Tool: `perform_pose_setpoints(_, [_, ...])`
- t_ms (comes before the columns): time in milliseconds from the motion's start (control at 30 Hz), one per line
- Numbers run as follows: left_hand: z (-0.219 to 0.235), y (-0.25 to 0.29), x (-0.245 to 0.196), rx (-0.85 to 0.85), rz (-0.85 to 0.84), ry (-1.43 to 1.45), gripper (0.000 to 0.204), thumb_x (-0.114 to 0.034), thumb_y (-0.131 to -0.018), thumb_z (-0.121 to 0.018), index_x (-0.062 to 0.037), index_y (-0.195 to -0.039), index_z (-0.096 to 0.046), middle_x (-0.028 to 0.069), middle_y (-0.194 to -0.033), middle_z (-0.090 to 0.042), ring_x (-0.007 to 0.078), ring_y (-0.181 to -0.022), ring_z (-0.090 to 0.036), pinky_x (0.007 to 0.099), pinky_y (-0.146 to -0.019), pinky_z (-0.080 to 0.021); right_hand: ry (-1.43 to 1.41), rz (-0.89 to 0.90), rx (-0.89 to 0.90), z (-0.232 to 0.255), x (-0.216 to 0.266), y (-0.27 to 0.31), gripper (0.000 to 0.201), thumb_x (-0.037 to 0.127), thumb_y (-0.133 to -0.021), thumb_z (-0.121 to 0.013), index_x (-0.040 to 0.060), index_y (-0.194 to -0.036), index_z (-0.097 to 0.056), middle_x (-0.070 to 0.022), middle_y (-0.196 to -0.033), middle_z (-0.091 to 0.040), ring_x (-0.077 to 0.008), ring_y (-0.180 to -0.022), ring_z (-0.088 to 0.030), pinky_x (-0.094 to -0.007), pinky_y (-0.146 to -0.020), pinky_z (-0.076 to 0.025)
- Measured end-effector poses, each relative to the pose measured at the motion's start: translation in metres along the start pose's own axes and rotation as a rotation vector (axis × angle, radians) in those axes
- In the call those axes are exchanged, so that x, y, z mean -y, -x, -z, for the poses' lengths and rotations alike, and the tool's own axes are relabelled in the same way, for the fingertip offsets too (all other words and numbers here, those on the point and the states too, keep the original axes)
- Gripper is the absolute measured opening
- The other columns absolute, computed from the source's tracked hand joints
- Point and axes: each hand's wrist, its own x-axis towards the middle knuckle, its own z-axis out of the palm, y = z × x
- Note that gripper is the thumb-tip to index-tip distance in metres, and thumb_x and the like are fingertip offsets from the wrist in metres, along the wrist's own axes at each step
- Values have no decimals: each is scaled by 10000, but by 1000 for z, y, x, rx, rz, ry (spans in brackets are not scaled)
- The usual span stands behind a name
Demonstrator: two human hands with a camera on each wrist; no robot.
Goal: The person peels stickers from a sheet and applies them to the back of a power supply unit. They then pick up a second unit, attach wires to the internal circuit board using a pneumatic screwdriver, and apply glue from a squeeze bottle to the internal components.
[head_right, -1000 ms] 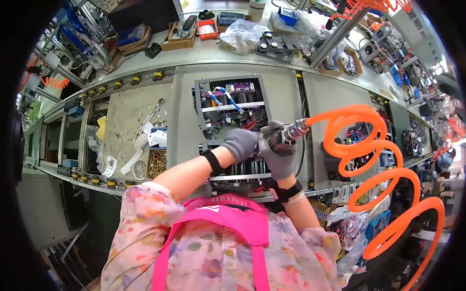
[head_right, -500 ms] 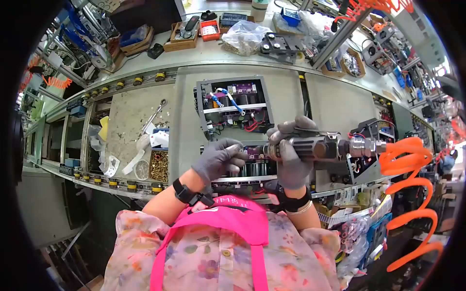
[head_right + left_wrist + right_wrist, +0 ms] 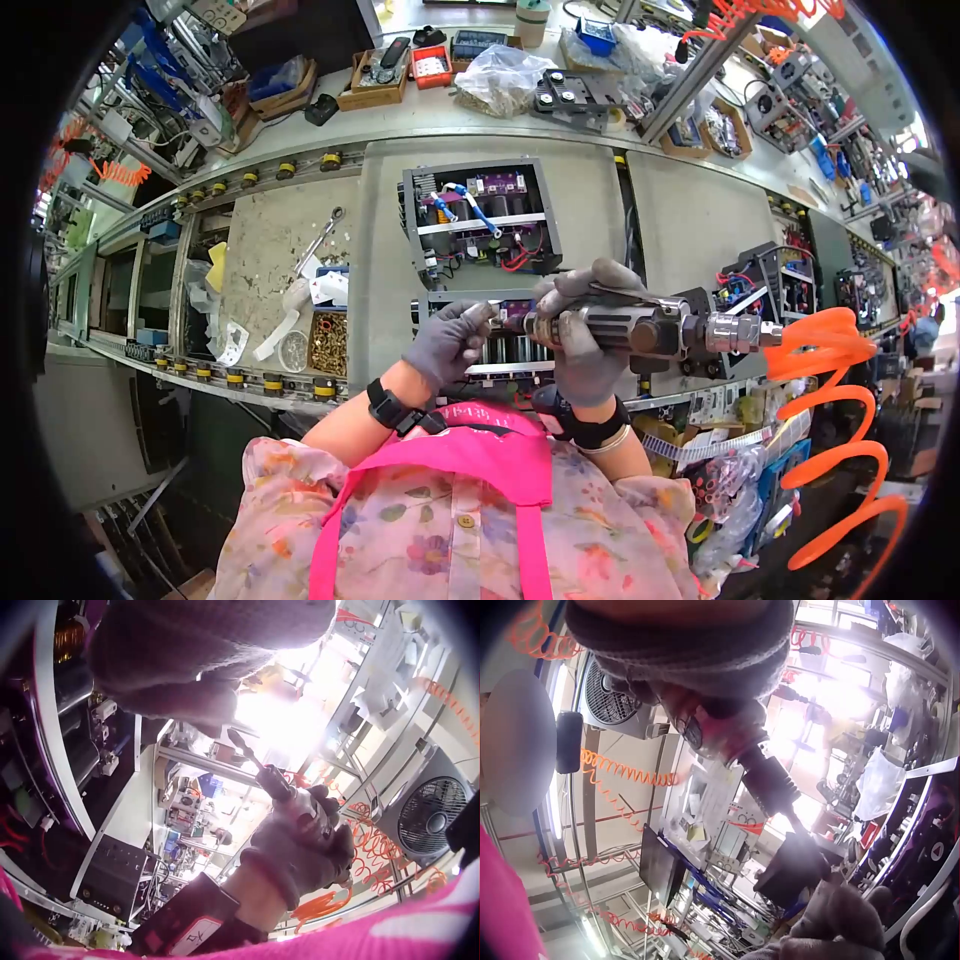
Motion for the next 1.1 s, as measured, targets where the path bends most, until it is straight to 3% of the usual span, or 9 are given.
perform_pose_setpoints(333, [-3, 0, 1, 274, 107, 69, 257, -330, -920, -560, -80, -875, -598, -41, -619, -459, 34, -476, -377, 166, -376, -284, 26, 39, 29, 1, -3, 7, 476, -92, -796, -461, 22, -1254, -400, -152, -1014, -562, -194, -781, -597, -436, -821, -507])
perform_pose_setpoints(433, [-13, 3, -2, 132, 122, -8, 274, -340, -927, -545, -78, -864, -595, -43, -614, -448, 36, -475, -372, 164, -376, -286, 39, 75, 38, 2, -5, 9, 473, -88, -800, -469, 21, -1255, -400, -150, -1020, -559, -190, -782, -601, -431, -826, -508])
perform_pose_setpoints(533, [-14, -1, 1, 240, 87, 41, 286, -355, -922, -548, -82, -849, -593, -43, -613, -447, 37, -473, -366, 159, -378, -281, 67, 122, 42, 4, -7, 9, 473, -76, -801, -489, 22, -1255, -400, -148, -1021, -557, -187, -787, -604, -420, -823, -512])
perform_pose_setpoints(733, [-24, 11, -18, 83, 161, -152, 419, -462, -863, -607, -97, -1070, -596, -48, -621, -434, 36, -479, -358, 179, -381, -293, 47, 132, 19, 9, -5, 10, 491, -45, -794, -526, 31, -1263, -402, -143, -1012, -563, -182, -793, -604, -403, -794, -517])
perform_pose_setpoints(767, [-8, 4, -26, 42, 30, -360, 542, -512, -832, -613, -87, -1164, -564, 1, -672, -521, 124, -534, -492, 288, -442, -417, 49, 137, 19, 9, -2, 8, 495, -40, -793, -530, 34, -1264, -402, -141, -1011, -566, -181, -795, -603, -399, -787, -517])
perform_pose_setpoints(867, [34, -41, -26, -150, -1208, -1585, 575, -530, -808, -605, -85, -1168, -554, 78, -773, -601, 258, -697, -604, 402, -603, -490, 196, 204, -94, 10, 8, 0, 512, 51, -754, -570, 40, -1252, -450, -106, -990, -594, -184, -753, -599, -422, -771, -507])
perform_pose_setpoints(900, [16, -23, -38, -154, -773, -1847, 520, -507, -785, -614, -92, -1097, -589, 141, -868, -625, 335, -866, -612, 443, -740, -485, 197, 216, -138, 11, 7, -1, 518, 66, -746, -581, 40, -1247, -453, -109, -976, -599, -181, -740, -600, -414, -766, -510])
perform_pose_setpoints(1000, [14, -42, -48, -30, -515, -2092, 396, -454, -791, -628, -97, -964, -631, 145, -860, -631, 327, -852, -624, 435, -711, -496, 165, 252, -106, 16, 8, -4, 523, 71, -741, -587, 44, -1246, -454, -107, -979, -605, -183, -740, -605, -413, -770, -510])
perform_pose_setpoints(1100, [11, -50, -46, -49, -513, -2142, 296, -375, -800, -628, -83, -850, -638, 148, -823, -637, 335, -813, -635, 438, -678, -505, 189, 212, -90, 27, 12, 1, 513, 30, -752, -573, 50, -1249, -445, -106, -988, -589, -180, -761, -602, -406, -758, -517])
